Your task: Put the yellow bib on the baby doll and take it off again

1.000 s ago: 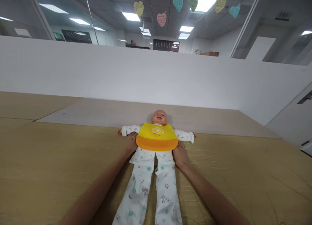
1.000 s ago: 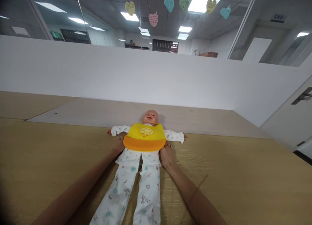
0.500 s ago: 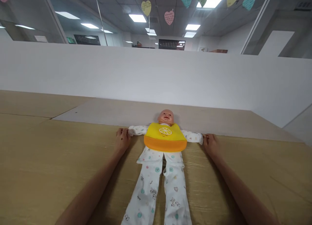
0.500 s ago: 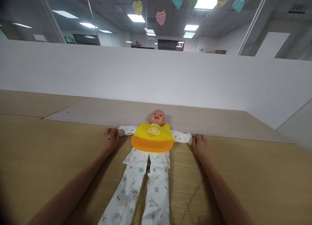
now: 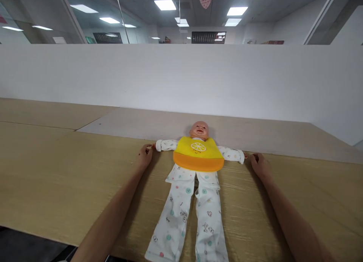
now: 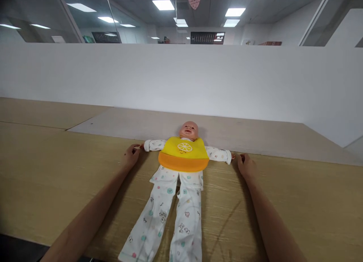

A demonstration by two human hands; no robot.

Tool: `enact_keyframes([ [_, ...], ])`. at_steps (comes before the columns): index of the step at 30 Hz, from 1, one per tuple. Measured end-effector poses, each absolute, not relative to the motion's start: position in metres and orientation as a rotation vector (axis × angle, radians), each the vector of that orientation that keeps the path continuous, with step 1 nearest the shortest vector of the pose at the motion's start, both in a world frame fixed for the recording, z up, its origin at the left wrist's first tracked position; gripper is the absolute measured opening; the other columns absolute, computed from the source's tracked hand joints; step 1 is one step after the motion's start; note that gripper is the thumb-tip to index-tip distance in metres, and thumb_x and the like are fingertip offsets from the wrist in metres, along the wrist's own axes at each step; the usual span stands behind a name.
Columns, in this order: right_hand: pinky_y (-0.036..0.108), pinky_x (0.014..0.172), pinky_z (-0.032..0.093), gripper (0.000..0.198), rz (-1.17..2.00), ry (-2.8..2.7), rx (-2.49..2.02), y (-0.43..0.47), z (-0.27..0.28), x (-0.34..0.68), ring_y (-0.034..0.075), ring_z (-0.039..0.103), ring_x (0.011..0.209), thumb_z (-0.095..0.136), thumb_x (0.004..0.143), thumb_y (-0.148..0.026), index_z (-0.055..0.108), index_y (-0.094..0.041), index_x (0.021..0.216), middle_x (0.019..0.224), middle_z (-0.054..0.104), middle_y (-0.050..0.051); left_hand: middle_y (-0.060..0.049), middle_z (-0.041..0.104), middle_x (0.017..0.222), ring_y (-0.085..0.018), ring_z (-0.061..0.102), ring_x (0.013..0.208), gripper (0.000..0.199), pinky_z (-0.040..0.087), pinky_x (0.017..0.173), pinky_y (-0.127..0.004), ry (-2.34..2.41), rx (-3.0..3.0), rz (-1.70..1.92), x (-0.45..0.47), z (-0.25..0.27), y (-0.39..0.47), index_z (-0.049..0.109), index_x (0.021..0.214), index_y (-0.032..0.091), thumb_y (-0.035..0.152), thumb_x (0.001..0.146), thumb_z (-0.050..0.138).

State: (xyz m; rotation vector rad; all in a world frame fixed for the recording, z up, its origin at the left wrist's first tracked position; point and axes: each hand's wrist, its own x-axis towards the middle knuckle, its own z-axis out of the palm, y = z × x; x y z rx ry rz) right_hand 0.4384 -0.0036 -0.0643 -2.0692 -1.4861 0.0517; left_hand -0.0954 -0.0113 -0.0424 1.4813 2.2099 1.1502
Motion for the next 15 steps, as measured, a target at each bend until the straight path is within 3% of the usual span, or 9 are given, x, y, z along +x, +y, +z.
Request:
enact_keyframes([
  [15,0.03,0.072,0.043,0.028,0.109,-1.623,-2.025,-0.0078,-0.0661,0.4346,0.022,0.067,0.085,0.048,0.087,-0.03,0.067,-0.016,0.103,0.095,0.073,0.011,-0.003,0.065,0.072,-0.019,0.057,0.068,0.037,0.041,0.064,-0.03,2.143,1.589,1.103,-0.0976,-0.0422,-0.0094,0.067,0.111,0.015,0.017,0.079,0.048],
])
